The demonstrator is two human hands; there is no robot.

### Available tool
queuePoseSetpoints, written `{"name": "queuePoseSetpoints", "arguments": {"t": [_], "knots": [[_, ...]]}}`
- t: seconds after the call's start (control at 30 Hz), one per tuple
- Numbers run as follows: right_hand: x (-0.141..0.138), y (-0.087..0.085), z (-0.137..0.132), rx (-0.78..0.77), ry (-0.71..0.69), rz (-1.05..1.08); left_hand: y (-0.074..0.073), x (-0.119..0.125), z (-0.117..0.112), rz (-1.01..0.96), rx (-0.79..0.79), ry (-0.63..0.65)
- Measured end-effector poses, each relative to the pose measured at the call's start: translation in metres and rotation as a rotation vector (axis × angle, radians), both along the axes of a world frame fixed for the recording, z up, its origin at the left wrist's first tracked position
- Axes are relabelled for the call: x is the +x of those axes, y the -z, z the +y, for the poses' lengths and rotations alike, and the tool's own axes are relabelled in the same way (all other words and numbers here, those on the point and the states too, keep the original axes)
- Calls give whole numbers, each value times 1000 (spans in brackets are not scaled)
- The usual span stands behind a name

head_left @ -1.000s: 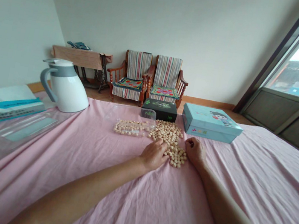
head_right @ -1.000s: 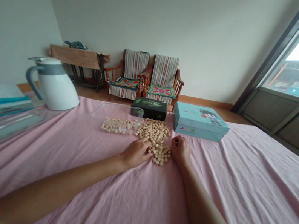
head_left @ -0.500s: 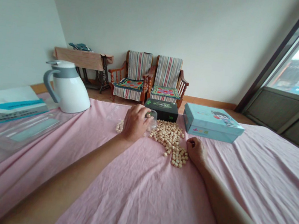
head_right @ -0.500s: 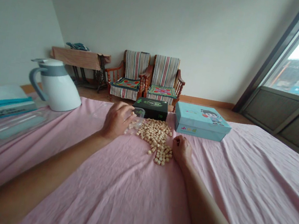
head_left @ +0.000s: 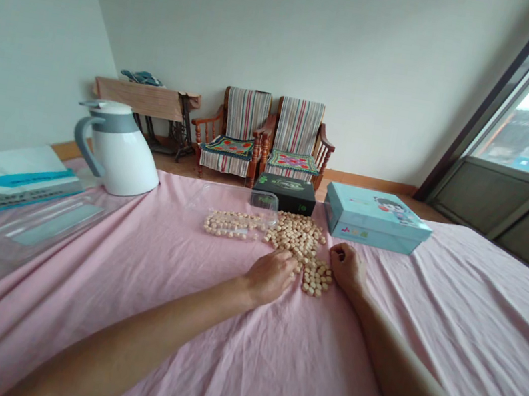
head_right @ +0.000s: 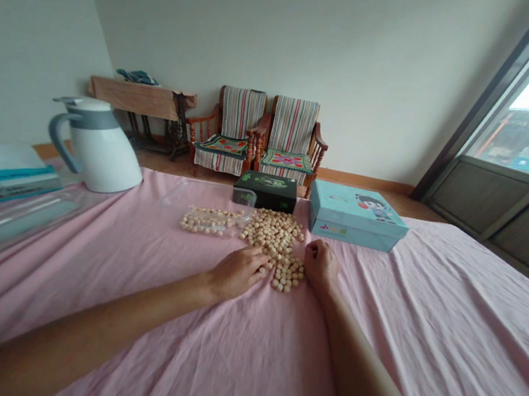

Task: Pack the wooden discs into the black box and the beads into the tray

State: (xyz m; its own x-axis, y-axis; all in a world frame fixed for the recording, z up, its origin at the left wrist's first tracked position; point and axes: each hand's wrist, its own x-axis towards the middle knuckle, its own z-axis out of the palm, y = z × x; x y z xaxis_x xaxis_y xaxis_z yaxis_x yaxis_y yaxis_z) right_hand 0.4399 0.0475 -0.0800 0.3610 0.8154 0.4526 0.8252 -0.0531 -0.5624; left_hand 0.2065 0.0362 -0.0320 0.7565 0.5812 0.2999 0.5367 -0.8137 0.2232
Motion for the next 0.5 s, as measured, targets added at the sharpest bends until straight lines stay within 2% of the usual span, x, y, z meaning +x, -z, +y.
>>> {"name": "queuePoseSetpoints", "arguments": {"t": [0.07, 0.17, 0.33, 0.4, 0.43, 0.5], "knots": [[0, 0, 0, 3, 2, -7, -7, -4, 0, -6, 7, 27], [0, 0, 0, 2, 5, -12, -31, -14, 7, -81, 71, 15], [3, 4, 3, 9, -4, -9, -79, -35, 34, -314, 336, -269], [3, 5, 4, 6, -7, -10, -86, -39, 38, -351, 406, -329], [3, 5, 4, 3, -3, -13, -85, -38, 37, -345, 406, -311], [2, 5, 4, 6, 6, -27, -75, -32, 31, -287, 329, -196]]}}
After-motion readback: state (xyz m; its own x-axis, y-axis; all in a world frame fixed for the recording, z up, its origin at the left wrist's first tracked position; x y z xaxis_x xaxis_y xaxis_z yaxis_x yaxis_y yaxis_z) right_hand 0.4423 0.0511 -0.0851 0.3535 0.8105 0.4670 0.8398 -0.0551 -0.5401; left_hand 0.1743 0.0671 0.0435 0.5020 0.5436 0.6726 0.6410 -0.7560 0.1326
